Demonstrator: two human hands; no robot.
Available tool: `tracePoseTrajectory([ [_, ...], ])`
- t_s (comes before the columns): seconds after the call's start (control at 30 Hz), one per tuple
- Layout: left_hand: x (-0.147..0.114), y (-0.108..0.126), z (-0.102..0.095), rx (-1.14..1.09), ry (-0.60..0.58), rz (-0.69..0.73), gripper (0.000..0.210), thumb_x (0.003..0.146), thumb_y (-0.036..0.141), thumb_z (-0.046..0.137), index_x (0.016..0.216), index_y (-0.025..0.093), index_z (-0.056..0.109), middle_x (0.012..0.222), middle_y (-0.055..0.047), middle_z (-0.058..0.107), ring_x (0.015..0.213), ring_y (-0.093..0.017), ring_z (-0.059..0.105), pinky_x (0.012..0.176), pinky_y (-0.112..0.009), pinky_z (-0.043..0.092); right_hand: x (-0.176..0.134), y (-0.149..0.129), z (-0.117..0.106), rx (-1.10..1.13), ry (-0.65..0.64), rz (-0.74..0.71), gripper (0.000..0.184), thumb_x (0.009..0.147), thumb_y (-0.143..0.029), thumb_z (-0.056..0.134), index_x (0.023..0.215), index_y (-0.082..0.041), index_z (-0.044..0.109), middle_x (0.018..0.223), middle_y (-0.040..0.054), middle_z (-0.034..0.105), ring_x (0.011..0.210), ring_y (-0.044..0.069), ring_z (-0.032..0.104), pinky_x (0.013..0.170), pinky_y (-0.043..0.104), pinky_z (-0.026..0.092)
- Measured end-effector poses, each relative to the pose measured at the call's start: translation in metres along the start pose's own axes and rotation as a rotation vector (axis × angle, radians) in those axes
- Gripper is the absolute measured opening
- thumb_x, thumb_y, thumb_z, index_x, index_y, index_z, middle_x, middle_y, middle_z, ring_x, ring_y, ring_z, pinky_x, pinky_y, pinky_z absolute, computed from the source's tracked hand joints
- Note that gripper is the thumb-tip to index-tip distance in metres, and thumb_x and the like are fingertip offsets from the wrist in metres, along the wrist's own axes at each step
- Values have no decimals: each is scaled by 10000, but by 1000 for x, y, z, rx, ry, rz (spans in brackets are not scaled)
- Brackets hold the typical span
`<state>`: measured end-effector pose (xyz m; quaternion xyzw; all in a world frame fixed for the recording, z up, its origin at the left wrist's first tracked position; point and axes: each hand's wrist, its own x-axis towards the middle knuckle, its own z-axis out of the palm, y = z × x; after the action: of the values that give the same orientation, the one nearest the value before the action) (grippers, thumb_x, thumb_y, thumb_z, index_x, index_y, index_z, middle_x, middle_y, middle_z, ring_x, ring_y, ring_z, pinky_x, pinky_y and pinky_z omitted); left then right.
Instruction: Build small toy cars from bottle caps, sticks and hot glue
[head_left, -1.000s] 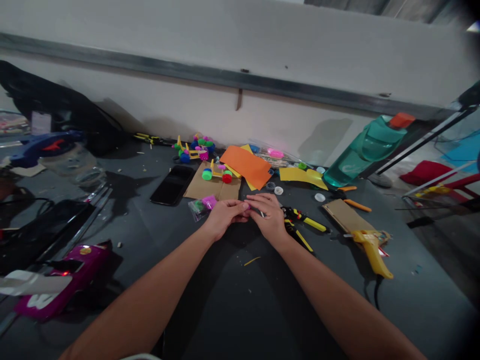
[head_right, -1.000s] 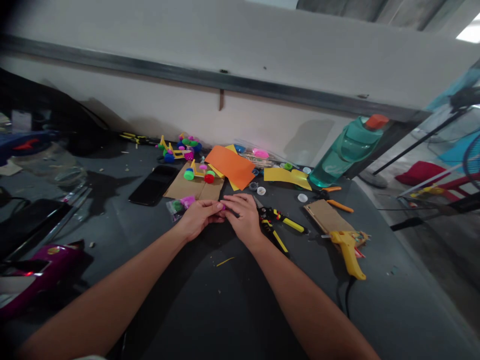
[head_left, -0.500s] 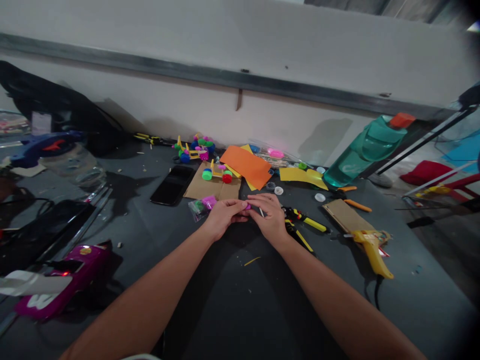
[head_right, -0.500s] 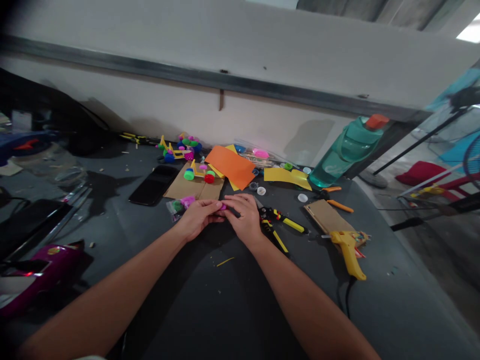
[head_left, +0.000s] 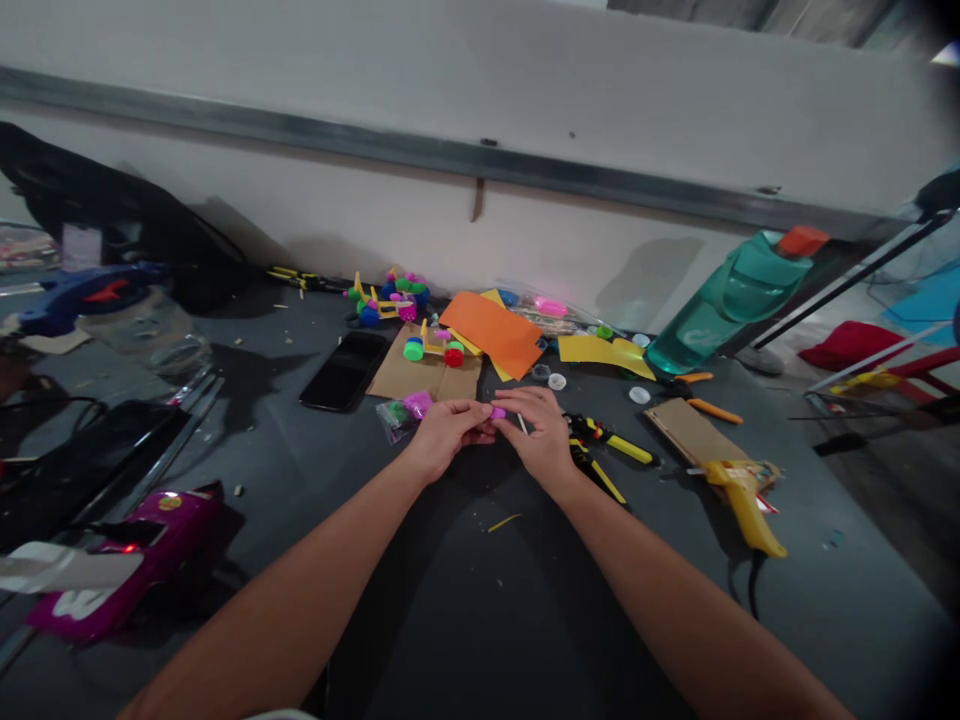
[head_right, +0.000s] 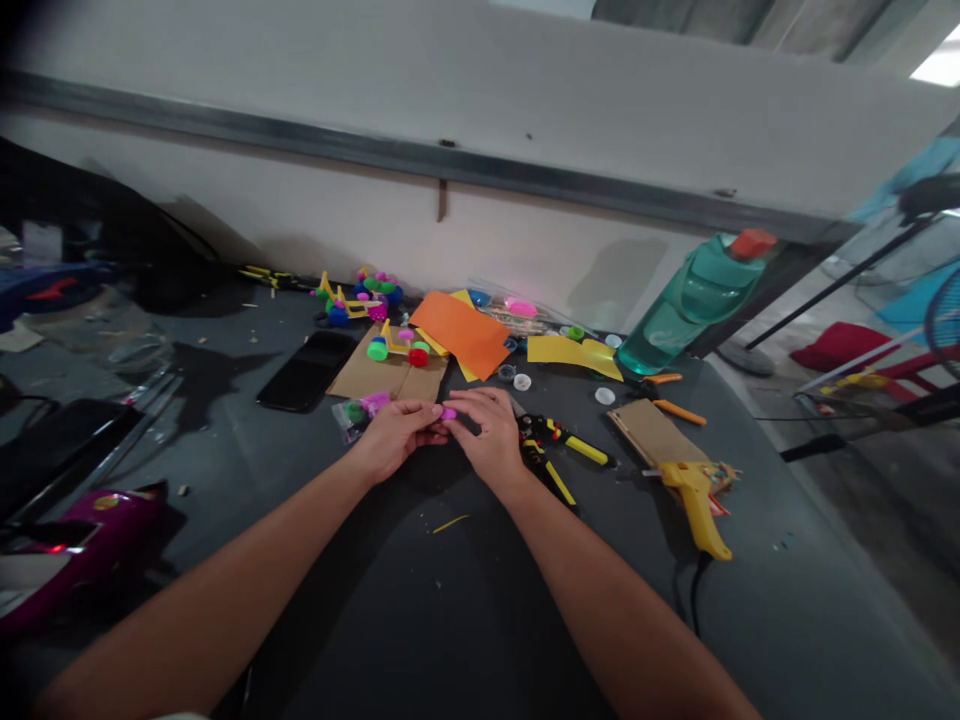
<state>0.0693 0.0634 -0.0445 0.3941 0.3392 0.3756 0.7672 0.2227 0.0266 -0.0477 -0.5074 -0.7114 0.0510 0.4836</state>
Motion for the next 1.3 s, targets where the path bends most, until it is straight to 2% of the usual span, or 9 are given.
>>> tracePoseTrajectory([
  [0.37,-1,0,0,-5,-23,-2,233,678,316,728,739,96,686,636,-55,658,601,-126,618,637,-259,533,1,-1,-1,3,3,-2,102,780,-285,636,873,-258,667,992,10,692,968,204,585,898,415,432],
  [0.57,0,0,0,-19,7,5,212,659,283,744,742,96,689,637,-52,662,590,-116,612,640,-256,533,2,-4,-2,8,9,6,194,759,-289,660,949,-251,653,1001,28,686,981,210,576,890,404,438],
  [0.8,0,0,1,-30,5,11,259,669,329,734,757,92,678,636,-48,656,606,-121,607,619,-267,536,1,-1,-1,8,45,-12,93,772,-272,650,861,-246,663,961,19,693,944,196,591,881,400,432],
  [0.93,-1,0,1,24,-27,-3,227,653,293,749,740,96,676,659,-40,660,596,-102,601,644,-255,529,1,1,1,8,35,-18,102,763,-252,656,864,-256,667,964,18,694,945,204,591,877,410,433],
  [1.3,0,-1,0,31,-8,-1,208,625,265,767,707,102,667,631,-26,650,577,-97,594,652,-259,520,-1,-1,1,0,11,-43,134,768,-253,653,901,-262,664,981,11,692,962,203,584,888,408,433],
])
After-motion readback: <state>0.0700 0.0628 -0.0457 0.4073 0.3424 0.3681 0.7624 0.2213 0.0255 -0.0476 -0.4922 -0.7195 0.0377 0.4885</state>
